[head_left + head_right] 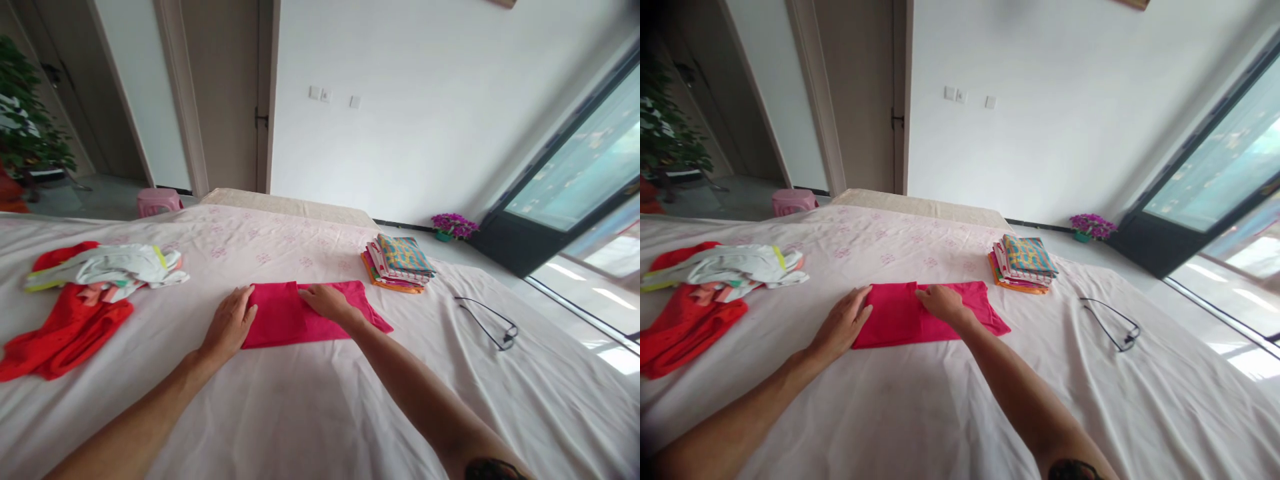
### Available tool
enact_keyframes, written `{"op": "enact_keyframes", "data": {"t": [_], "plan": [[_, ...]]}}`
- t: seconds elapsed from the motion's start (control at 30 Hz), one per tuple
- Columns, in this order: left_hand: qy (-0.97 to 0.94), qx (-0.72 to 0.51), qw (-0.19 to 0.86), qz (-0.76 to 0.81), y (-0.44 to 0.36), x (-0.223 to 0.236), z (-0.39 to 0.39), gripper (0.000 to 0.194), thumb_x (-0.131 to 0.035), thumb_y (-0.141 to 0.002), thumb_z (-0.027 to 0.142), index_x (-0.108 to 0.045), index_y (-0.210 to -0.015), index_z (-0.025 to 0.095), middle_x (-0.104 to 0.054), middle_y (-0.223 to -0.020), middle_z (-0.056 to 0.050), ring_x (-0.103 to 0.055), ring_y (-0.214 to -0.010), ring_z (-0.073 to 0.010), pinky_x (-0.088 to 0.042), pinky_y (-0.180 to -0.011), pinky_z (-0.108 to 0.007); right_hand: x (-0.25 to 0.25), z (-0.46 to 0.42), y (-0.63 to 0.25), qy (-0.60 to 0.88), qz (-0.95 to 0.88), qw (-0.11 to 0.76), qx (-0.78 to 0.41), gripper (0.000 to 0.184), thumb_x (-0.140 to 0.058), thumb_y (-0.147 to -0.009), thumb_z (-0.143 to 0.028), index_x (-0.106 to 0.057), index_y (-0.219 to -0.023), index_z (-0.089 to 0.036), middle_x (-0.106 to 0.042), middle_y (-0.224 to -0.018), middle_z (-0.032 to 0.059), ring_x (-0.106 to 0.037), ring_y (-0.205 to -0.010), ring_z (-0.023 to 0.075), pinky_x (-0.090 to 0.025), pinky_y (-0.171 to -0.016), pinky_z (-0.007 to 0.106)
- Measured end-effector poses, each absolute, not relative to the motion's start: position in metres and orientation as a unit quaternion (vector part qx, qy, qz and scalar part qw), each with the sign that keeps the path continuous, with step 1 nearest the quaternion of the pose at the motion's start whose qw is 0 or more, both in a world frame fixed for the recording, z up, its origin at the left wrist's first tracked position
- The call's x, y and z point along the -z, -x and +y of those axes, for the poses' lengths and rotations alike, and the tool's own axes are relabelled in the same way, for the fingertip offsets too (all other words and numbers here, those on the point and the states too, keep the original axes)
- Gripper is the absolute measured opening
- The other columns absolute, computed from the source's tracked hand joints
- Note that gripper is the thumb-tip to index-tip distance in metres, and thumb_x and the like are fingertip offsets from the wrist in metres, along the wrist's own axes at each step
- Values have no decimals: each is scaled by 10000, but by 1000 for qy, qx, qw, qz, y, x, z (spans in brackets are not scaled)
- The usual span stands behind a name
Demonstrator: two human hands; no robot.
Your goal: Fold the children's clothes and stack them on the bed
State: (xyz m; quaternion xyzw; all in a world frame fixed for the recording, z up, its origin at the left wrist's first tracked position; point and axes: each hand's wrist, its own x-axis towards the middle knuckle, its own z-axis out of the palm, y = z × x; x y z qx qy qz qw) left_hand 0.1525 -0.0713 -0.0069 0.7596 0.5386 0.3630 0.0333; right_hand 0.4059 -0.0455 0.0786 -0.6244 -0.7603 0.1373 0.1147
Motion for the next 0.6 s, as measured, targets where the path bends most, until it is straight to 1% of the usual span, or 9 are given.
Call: {"op": "enact_keyframes", "data": {"t": [0.07, 0.1, 0.17, 0.27, 0.4, 0.5, 0.6], "plan": [[-759, -365, 30, 538, -153, 5, -73, 451, -394, -954, 332, -491, -1353, 145, -579, -1366, -160, -516, -1301, -273, -393, -1123, -475, -77, -41, -396, 642, -746, 72, -159, 456, -487, -893, -559, -619, -635, -207, -626, -625, 28, -576, -589, 164, -343, -556, 250], [-759, -364, 28, 538, -154, 4, -73, 453, -393, -954, 333, -492, -1351, 138, -579, -1364, -166, -514, -1303, -277, -394, -1123, -475, -76, -40, -393, 649, -740, 57, -166, 423, -522, -866, -568, -620, -659, -212, -629, -648, 24, -577, -603, 169, -339, -557, 252], [-759, -364, 26, 539, -154, 3, -75, 457, -389, -955, 332, -490, -1352, 130, -571, -1371, -174, -499, -1319, -285, -389, -1126, -480, -74, -41, -388, 655, -735, 65, -164, 320, -603, -811, -525, -620, -722, -218, -637, -691, 14, -578, -633, 173, -333, -563, 253], [-759, -372, 25, 534, -155, 4, -75, 458, -397, -954, 324, -476, -1369, 148, -554, -1394, -163, -464, -1351, -288, -379, -1132, -493, -70, -48, -384, 655, -731, 122, -148, 209, -613, -804, -429, -600, -798, -220, -639, -712, 1, -565, -642, 162, -326, -563, 250], [-767, -378, 25, 518, -157, 1, -77, 469, -406, -954, 305, -454, -1392, 146, -528, -1420, -163, -418, -1390, -284, -364, -1144, -497, -62, -54, -380, 645, -716, 212, -162, 128, -571, -817, -344, -571, -844, -219, -633, -712, -20, -554, -642, 142, -337, -570, 239], [-784, -365, 15, 501, -161, -4, -80, 489, -394, -968, 322, -438, -1415, 129, -485, -1463, -172, -359, -1430, -279, -336, -1164, -488, -58, -55, -380, 634, -698, 274, -190, 102, -562, -798, -292, -561, -860, -211, -628, -719, -29, -555, -643, 130, -362, -584, 227], [-808, -338, 10, 482, -167, -9, -85, 526, -382, -978, 368, -413, -1451, 140, -427, -1518, -163, -295, -1464, -280, -311, -1176, -491, -57, -54, -387, 631, -684, 307, -202, 121, -555, -795, -284, -561, -889, -207, -626, -721, -28, -560, -640, 130, -373, -577, 223]]}}
